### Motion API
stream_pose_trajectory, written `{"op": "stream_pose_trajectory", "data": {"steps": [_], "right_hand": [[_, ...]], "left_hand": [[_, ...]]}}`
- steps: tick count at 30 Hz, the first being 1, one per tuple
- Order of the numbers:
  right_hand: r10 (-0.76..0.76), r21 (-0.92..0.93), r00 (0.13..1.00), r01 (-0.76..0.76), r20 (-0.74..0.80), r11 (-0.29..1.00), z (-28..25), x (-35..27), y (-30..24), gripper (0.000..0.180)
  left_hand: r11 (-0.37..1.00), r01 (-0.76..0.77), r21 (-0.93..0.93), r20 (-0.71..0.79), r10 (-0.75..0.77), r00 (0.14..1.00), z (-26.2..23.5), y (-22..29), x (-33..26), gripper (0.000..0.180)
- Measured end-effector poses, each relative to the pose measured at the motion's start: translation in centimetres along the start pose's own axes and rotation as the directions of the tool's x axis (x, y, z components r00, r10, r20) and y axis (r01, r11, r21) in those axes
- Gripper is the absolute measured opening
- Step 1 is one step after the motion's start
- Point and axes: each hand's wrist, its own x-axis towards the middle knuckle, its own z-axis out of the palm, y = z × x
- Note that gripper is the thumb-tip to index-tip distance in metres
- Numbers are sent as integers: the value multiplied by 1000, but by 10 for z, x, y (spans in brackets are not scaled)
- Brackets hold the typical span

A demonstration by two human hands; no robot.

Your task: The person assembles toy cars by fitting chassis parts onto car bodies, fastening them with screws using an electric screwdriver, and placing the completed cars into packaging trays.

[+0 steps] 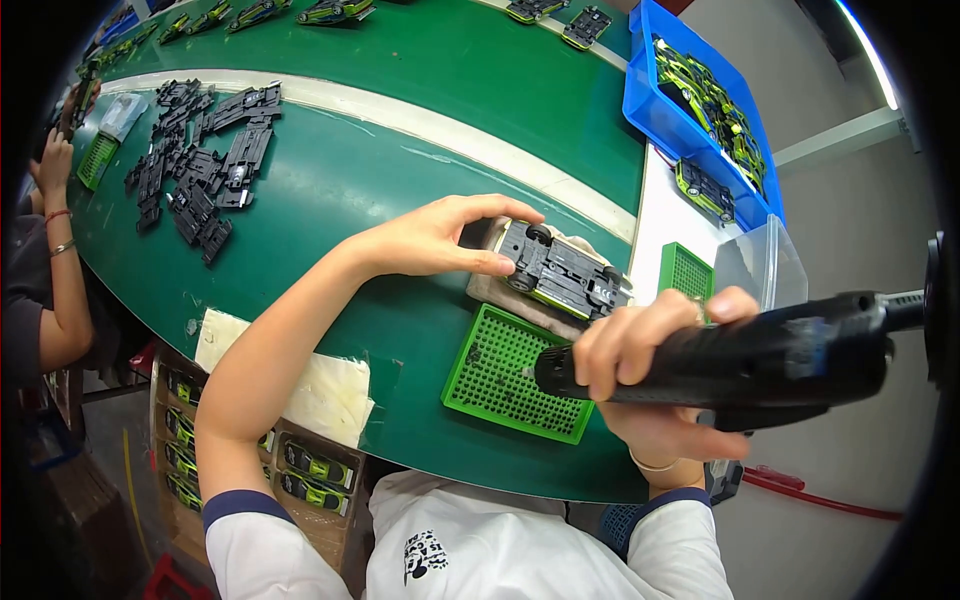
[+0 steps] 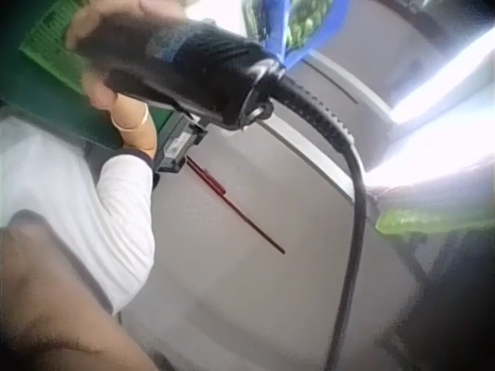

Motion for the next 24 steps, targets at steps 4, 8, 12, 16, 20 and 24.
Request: {"op": "stream_pose_trajectory", "data": {"steps": [4,8,12,16,20,24], "right_hand": [[183,-120,981,-190,-67,974,4,-5,4,77],[184,-109,983,-186,-27,977,1,-3,8,77],[190,-95,981,-188,21,978,-4,-3,11,77],[191,-82,979,-185,66,979,-7,-4,13,77],[185,-66,977,-178,111,982,-11,-4,14,77],[178,-54,974,-172,142,984,-10,-6,13,77]], "left_hand": [[1000,-15,-3,-26,15,1000,2,-2,-1,54],[1000,-27,16,-22,27,999,2,-2,-1,54],[1000,-16,8,-24,16,1000,2,-1,-1,54],[1000,-16,4,-26,16,1000,1,-1,-1,55],[1000,-18,20,-26,19,999,1,-1,-1,55],[1000,1,29,-25,-1,1000,1,1,-1,58]]}}
